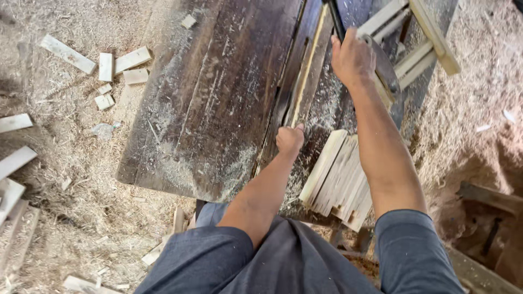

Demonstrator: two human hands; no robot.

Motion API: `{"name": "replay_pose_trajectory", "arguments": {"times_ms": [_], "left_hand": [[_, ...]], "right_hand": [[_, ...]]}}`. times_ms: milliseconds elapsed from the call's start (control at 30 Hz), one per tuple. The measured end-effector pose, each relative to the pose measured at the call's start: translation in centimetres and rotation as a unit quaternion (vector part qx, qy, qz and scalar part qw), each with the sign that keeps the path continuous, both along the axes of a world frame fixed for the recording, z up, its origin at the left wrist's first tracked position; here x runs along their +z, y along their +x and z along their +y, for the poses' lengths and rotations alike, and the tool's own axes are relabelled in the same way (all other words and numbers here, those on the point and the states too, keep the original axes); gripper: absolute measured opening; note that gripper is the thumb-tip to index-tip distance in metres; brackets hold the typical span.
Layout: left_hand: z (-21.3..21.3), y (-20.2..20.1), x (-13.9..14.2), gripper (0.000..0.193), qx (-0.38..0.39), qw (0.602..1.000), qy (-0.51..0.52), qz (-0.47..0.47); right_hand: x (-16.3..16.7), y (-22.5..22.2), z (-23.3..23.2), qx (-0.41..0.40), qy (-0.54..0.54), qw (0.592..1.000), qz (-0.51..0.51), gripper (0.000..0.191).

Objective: The person gathers small wooden planks from the floor and moves them to a workbench. They then repeatedly shave the edges of the planks using a hand plane, creating wood shavings, and stack the finished pieces.

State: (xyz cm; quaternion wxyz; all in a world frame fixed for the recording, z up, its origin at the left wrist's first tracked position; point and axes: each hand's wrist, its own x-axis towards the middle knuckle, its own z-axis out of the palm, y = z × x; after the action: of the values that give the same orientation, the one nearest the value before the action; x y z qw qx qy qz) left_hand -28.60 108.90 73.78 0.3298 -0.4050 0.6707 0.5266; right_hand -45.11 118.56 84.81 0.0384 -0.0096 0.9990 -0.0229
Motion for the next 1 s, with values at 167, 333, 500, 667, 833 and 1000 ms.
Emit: {"name": "replay_pose_trajectory", "arguments": {"times_ms": [167,333,500,667,833,1000], "left_hand": [[0.4,-0.4,-2.1,0.043,0.002,1.0,0.0,-0.003],[1.2,-0.1,-3.5,0.044,-0.074,0.996,-0.025,0.051],[1.5,0.1,-2.4,0.046,-0.045,0.999,-0.018,0.017],[1.6,0.0,-0.2,0.042,-0.034,0.999,0.027,-0.021],[2.5,0.7,0.4,0.038,-0.089,0.994,-0.063,0.029],[2.4,3.1,1.7,0.048,-0.148,0.984,0.026,0.091]], "right_hand": [[-3.7,-1.9,-0.7,-0.02,0.014,0.997,-0.072,0.043],[-7.2,-0.3,1.2,-0.133,-0.072,0.979,-0.137,0.046],[-8.1,4.5,4.5,-0.459,-0.509,0.717,-0.127,0.055],[-5.6,9.2,7.1,-0.251,-0.2,0.942,0.103,0.05],[-0.5,15.7,8.8,-0.288,-0.368,0.876,0.115,0.035],[1.1,30.9,6.6,-0.348,-0.253,0.897,0.101,0.024]]}}
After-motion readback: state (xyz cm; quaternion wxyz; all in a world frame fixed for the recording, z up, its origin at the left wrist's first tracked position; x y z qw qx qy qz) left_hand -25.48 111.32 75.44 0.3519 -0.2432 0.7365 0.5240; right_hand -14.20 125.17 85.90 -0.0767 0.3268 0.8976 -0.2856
